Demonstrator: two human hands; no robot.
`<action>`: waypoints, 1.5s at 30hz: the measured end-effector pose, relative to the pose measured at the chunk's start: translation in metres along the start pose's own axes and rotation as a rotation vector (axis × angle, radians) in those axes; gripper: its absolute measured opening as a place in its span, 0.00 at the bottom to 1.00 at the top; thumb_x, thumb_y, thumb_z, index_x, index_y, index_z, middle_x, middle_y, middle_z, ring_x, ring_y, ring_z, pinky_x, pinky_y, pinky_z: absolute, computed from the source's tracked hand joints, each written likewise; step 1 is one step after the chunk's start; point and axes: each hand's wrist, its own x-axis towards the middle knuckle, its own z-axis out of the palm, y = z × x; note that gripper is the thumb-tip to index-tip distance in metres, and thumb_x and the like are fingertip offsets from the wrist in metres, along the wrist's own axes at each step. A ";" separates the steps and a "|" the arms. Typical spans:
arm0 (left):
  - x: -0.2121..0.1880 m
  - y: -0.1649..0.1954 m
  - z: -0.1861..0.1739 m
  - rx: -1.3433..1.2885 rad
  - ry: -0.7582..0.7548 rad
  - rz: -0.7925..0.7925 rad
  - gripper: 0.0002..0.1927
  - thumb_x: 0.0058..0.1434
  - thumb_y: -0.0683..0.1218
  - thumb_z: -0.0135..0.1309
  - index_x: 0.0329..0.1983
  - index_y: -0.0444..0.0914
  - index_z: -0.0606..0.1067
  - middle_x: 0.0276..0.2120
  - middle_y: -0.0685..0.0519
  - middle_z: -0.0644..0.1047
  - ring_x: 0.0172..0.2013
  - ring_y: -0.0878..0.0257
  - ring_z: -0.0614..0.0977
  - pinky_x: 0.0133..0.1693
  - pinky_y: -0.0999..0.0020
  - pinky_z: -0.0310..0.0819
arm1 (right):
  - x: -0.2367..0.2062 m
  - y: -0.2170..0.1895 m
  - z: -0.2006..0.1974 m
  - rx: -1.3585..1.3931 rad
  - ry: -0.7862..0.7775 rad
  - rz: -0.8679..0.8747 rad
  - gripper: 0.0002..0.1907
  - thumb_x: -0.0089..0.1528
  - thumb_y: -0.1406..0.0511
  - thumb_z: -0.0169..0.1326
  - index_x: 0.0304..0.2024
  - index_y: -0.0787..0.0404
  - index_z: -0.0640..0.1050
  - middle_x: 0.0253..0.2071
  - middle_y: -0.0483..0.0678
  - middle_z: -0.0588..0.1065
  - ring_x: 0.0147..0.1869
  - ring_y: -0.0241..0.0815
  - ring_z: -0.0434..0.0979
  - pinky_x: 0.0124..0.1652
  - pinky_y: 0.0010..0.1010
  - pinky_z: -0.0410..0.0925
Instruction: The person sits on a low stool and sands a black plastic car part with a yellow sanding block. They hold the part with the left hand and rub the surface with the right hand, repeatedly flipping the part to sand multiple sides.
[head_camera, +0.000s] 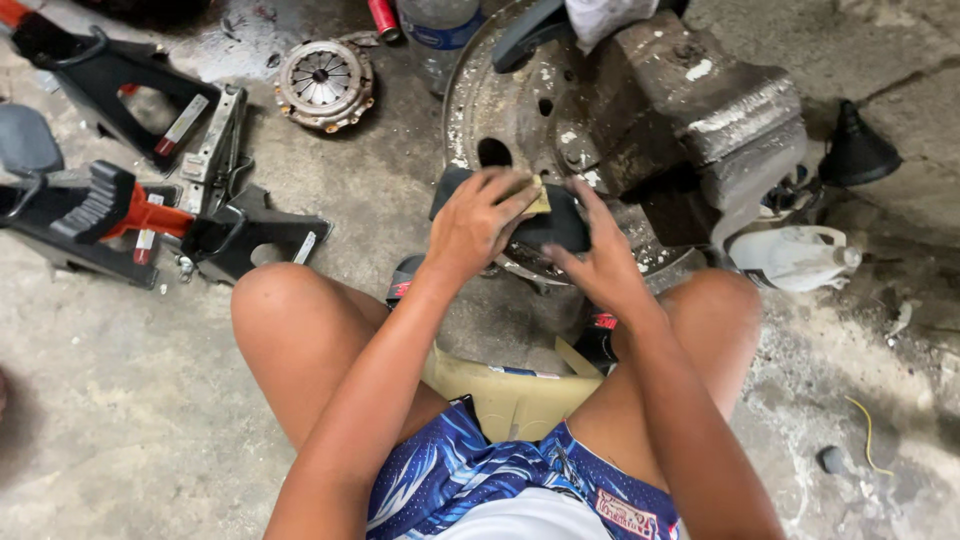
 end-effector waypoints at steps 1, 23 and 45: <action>0.001 -0.001 0.000 0.014 0.049 0.003 0.17 0.57 0.43 0.64 0.51 0.43 0.81 0.53 0.51 0.78 0.55 0.48 0.78 0.56 0.57 0.73 | -0.001 0.004 0.002 -0.010 -0.025 0.021 0.48 0.54 0.69 0.66 0.72 0.67 0.55 0.69 0.65 0.64 0.72 0.60 0.64 0.66 0.41 0.59; -0.034 -0.020 -0.017 0.079 0.137 -0.329 0.09 0.62 0.35 0.56 0.44 0.37 0.81 0.45 0.47 0.83 0.47 0.47 0.83 0.62 0.46 0.65 | -0.010 0.063 0.058 0.043 0.364 0.128 0.27 0.63 0.78 0.45 0.66 0.67 0.68 0.58 0.69 0.74 0.64 0.67 0.74 0.60 0.46 0.67; -0.018 -0.007 0.043 -0.147 0.440 -0.389 0.15 0.74 0.37 0.45 0.61 0.33 0.74 0.63 0.43 0.76 0.70 0.48 0.72 0.72 0.53 0.61 | -0.006 0.090 0.034 0.244 0.219 0.116 0.50 0.50 0.75 0.54 0.76 0.57 0.58 0.68 0.60 0.62 0.73 0.57 0.63 0.70 0.40 0.57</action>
